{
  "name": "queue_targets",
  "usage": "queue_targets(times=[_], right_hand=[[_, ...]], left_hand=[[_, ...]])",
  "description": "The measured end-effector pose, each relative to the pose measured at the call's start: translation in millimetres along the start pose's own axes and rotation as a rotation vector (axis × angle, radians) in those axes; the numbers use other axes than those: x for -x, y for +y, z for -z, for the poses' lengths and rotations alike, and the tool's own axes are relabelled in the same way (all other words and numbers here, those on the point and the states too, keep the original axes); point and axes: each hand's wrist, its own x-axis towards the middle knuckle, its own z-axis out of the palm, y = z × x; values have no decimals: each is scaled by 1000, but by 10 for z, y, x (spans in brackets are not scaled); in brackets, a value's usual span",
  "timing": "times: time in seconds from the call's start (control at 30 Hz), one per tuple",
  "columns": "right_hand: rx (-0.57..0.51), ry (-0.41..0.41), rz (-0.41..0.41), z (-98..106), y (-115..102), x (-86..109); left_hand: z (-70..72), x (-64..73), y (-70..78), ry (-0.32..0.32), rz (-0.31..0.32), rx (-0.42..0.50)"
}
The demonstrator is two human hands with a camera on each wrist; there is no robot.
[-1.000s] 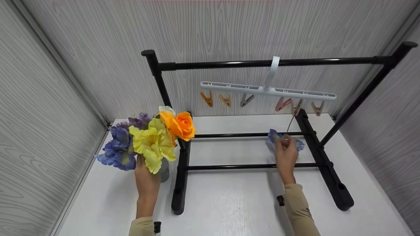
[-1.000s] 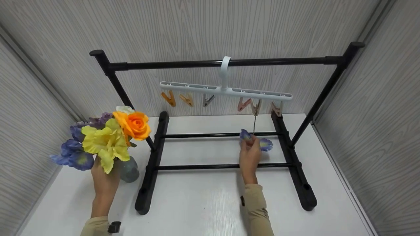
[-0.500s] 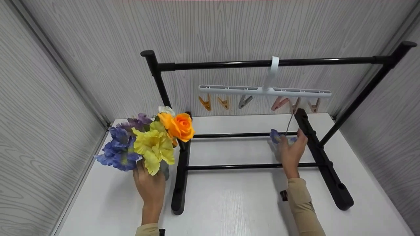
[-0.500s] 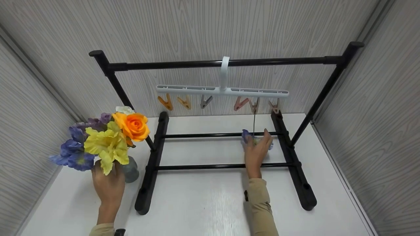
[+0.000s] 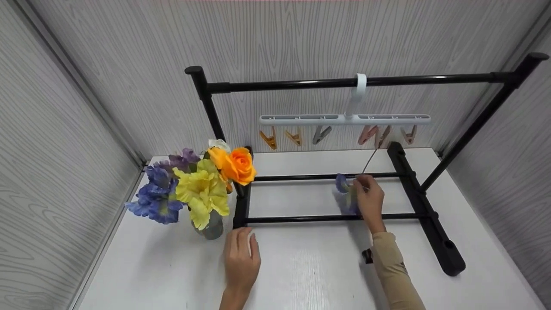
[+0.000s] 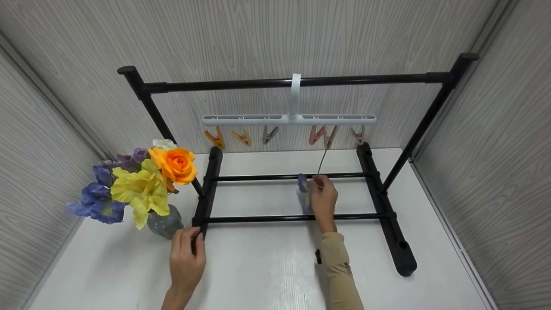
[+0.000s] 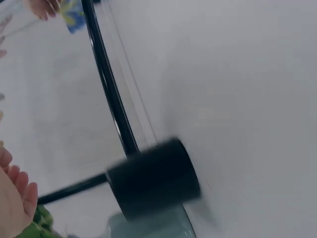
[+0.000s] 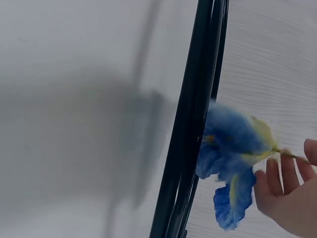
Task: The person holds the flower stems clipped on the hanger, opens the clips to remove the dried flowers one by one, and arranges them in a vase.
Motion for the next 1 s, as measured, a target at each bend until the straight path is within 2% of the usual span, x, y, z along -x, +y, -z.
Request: queue_targets(times=[0.13,0.3,0.47,0.67,0.8,0.9,1.0], right_hand=[[0,14,12,-16,-45,157],[-88,33,4,-30,-105,398],[-120,45,36,-22,-156,587],[-85,32,74,16,-225,707],[-46,37,109,45,-260,739],[-14,36,117,76,-289,767],[-2,21,105,113,-309,799]], left_hand=[[-70,-60,235,-40,-46,68],[-177,-259,510,-48,-100,145],[-303,-540,818,-75,-152,212],[-509,-983,1207,-167,-196,312],[-725,-1297,1444,-294,-175,366],[-884,-1506,1599,-399,-122,401],[-998,-1680,1745,-458,-66,440]])
